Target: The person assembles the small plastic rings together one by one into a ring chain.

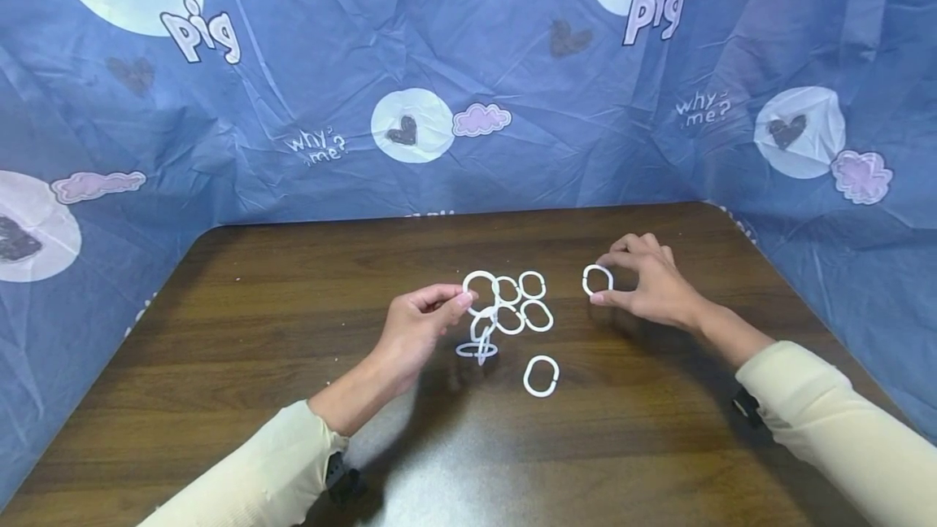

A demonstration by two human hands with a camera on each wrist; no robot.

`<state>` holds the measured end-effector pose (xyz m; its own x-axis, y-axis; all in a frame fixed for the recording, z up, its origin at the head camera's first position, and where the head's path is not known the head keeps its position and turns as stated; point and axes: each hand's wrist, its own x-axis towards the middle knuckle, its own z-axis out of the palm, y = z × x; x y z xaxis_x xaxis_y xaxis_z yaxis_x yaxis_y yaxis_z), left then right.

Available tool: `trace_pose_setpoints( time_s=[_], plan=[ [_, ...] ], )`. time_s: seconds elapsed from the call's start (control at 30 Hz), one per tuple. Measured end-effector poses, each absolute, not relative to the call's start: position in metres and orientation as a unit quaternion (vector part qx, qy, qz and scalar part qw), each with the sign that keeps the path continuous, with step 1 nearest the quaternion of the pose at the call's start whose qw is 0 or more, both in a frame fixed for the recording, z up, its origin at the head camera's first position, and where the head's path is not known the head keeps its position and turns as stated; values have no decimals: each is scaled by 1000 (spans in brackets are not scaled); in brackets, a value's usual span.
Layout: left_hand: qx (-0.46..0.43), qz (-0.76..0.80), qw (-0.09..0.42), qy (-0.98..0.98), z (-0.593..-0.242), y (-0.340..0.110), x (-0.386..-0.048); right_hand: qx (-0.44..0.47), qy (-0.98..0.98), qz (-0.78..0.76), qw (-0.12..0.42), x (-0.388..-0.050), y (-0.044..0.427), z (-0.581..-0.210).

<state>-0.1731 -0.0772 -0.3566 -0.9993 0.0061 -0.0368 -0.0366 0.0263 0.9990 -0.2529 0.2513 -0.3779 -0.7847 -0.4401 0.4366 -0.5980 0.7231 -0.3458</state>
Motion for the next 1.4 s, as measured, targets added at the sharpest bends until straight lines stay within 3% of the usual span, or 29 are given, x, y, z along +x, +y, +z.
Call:
trace_pose_setpoints(
  time_s=[1.4],
  plan=[
    [10, 719, 14, 695, -360, -68, -172, 379, -851, 348, 102, -210, 171, -341]
  ],
)
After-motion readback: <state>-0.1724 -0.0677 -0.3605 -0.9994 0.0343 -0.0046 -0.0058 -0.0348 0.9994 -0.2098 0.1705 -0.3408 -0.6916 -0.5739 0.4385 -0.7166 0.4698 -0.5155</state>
